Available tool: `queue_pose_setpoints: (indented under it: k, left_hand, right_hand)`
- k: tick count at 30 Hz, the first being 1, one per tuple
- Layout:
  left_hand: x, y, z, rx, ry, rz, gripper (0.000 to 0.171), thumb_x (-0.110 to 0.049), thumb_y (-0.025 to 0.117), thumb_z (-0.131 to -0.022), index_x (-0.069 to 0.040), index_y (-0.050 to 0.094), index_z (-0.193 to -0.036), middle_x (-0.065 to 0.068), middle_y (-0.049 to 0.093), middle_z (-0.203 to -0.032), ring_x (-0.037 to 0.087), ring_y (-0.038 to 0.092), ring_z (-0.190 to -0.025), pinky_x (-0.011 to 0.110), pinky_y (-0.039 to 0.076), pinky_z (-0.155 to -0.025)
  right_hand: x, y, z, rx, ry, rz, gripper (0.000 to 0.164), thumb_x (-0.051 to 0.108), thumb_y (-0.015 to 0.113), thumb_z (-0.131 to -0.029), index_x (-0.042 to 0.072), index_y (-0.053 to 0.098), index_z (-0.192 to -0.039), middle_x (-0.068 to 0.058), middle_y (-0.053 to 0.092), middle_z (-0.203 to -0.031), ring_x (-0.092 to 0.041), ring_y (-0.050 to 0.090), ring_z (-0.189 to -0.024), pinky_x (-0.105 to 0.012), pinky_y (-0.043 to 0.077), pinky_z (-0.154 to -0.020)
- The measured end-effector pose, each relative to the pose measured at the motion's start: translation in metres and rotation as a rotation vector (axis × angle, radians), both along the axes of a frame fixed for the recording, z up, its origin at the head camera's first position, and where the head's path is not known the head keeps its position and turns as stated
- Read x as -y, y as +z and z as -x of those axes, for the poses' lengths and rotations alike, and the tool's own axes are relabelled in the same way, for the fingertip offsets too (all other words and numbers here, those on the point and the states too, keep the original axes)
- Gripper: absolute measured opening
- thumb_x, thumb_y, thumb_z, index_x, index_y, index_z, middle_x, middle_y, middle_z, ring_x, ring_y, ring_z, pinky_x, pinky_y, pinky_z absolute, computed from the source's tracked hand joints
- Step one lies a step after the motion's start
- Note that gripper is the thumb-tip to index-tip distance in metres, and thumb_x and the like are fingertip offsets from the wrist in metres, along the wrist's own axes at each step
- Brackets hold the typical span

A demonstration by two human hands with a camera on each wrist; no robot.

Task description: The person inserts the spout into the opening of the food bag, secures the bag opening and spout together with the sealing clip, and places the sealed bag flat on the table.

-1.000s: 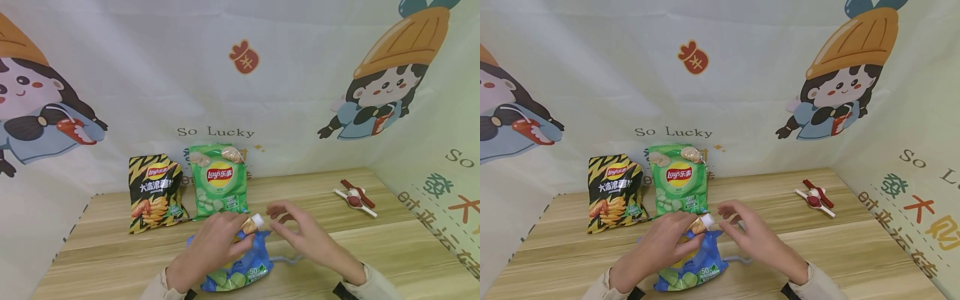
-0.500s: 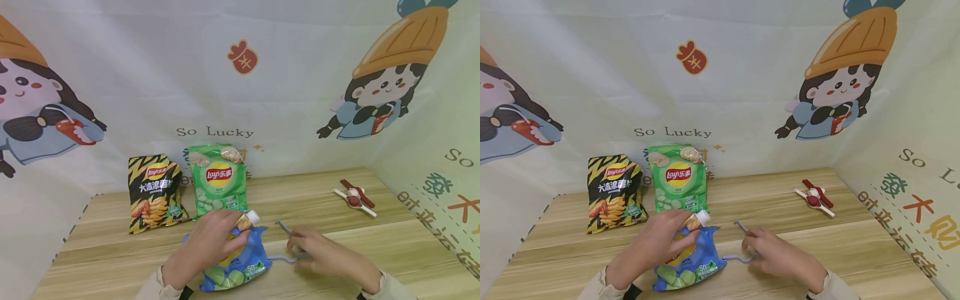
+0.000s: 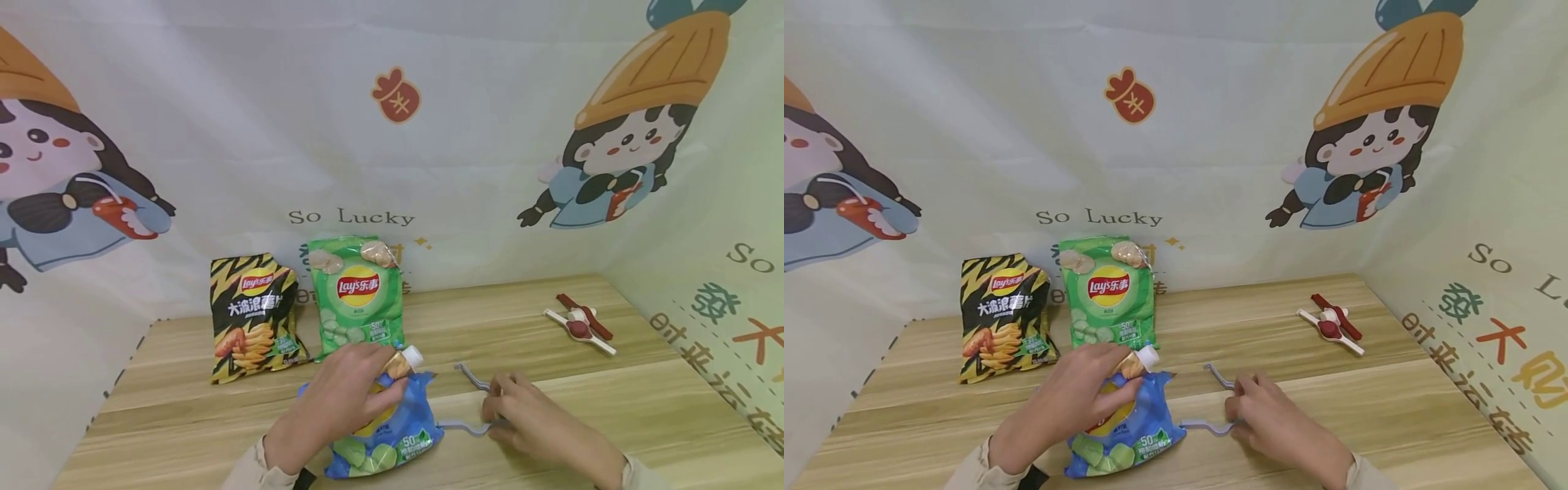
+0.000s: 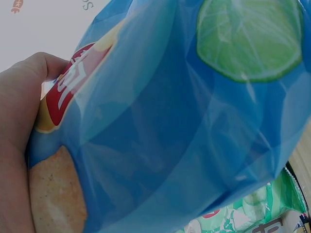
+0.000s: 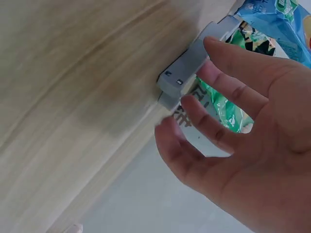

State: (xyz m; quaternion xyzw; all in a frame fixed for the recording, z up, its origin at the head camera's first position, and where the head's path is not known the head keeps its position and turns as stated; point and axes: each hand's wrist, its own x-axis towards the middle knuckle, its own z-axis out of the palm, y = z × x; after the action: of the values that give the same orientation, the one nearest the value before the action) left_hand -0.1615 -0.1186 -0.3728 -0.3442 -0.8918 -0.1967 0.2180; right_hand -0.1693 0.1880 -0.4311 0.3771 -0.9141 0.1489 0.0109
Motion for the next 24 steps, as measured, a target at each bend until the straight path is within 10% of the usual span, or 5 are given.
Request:
queue_pose_setpoints:
  k: [18, 24]
  left_hand:
    - [0.002, 0.001, 0.001, 0.001, 0.01, -0.007, 0.02, -0.029, 0.068, -0.088, -0.024, 0.052, -0.076, -0.015, 0.045, -0.063, 0.002, 0.039, -0.056, 0.021, 0.036, -0.054]
    - [0.002, 0.001, 0.003, 0.002, 0.01, -0.011, 0.019, -0.028, 0.068, -0.088, -0.024, 0.053, -0.076, -0.016, 0.044, -0.063, 0.002, 0.039, -0.056, 0.021, 0.036, -0.055]
  right_hand:
    - [-0.027, 0.009, 0.002, 0.149, 0.021, 0.205, 0.008, 0.03, 0.065, -0.096, 0.022, 0.063, -0.096, 0.012, 0.057, -0.094, 0.0, 0.051, -0.076, -0.021, 0.049, -0.065]
    - [-0.034, 0.017, 0.001, 0.251, 0.082, 0.397, 0.005, 0.024, 0.06, -0.1, 0.019, 0.062, -0.102, 0.005, 0.063, -0.101, -0.008, 0.061, -0.094, -0.028, 0.056, -0.08]
